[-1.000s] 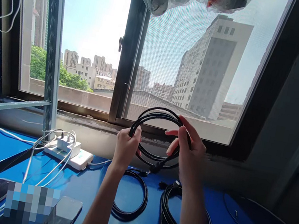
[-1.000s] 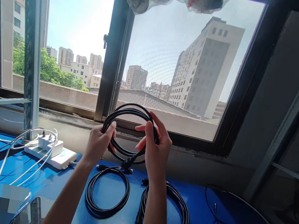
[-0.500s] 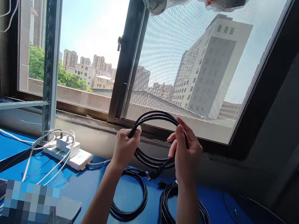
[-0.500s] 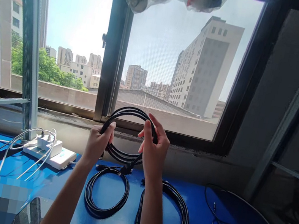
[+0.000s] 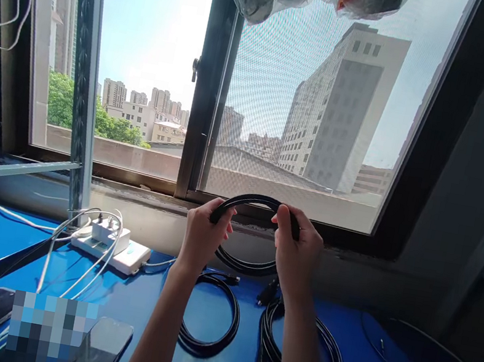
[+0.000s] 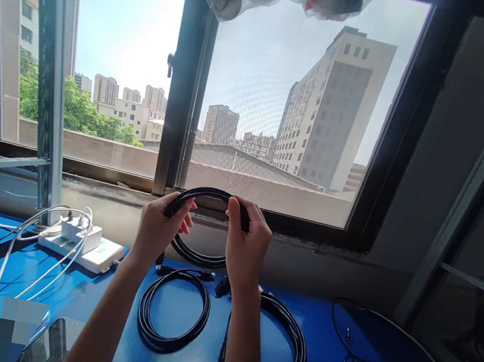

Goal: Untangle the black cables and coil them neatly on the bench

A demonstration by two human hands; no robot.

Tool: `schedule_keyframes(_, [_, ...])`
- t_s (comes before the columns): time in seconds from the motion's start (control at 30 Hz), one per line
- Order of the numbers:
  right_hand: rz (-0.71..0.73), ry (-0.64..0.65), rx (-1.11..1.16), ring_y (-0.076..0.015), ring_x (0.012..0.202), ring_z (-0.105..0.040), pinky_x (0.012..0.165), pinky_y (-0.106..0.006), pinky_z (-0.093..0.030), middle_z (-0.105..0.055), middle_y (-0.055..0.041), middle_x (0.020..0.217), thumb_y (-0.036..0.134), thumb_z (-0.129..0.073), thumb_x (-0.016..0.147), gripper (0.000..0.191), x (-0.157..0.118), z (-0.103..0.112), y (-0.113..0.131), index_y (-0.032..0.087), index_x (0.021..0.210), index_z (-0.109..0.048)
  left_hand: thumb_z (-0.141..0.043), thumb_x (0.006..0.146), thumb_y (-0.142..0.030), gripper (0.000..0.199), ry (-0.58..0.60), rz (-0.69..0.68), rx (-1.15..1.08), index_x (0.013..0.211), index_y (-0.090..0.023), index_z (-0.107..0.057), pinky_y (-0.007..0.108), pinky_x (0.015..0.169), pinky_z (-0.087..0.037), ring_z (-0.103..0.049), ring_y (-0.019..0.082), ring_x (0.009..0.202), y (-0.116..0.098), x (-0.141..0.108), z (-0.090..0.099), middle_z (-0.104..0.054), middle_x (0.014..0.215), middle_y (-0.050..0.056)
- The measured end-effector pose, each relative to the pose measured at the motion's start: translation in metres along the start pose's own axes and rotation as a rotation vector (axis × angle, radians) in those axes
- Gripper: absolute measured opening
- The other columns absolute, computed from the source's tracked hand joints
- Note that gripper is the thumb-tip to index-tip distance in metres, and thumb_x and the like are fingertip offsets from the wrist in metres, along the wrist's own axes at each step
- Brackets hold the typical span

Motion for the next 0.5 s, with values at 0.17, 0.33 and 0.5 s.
schedule_keyframes(0.17, [0.050, -0.057, 0.039, -0.0117, 0.054, -0.052, 0.049, -0.024, -0.041, -0.059, -0.0001, 0.065, 0.046, -0.055, 0.081, 0.029, -0.001, -0.001, 0.000, 0.020, 0.084, -0.066, -0.057, 0.068, -0.060, 0.045, 0.124, 0.095, -0.141, 0.064, -0.016, -0.046, 0.018, 0.038, -0.037, -0.048, 0.010, 0.036, -0.002, -0.002, -0.002, -0.050, 0.046, -0.001])
schedule_keyframes(0.33, [0.044, 0.035, 0.018, -0.0114, 0.056, -0.053, 0.051, -0.024, -0.045, -0.063, -0.0026, 0.078, 0.042, -0.052, 0.083, 0.029, -0.003, -0.009, -0.005, 0.020, 0.095, -0.067, -0.051, 0.065, -0.076, 0.061, 0.075, 0.219, -0.200, 0.056, -0.018, -0.034, 0.018, 0.029, -0.026, -0.037, 0.009, 0.027, 0.002, -0.004, -0.002, -0.031, 0.036, -0.006])
schedule_keyframes(0.5, [0.051, 0.185, -0.181, -0.0171, 0.080, -0.059, 0.055, -0.026, -0.050, -0.061, -0.0068, 0.101, 0.030, -0.050, 0.082, 0.036, -0.005, -0.017, -0.024, 0.023, 0.115, -0.062, -0.048, 0.081, -0.061, 0.056, -0.055, 0.433, -0.047, 0.050, -0.018, -0.031, 0.017, 0.030, -0.026, -0.037, 0.008, 0.025, 0.021, -0.002, 0.005, -0.031, 0.036, -0.005])
Point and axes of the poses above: each hand's wrist, its own x-axis towards the middle knuckle, its own z-axis out of the back of the hand, y = z × x, the point moved 3 cm from there along x, towards the middle knuckle
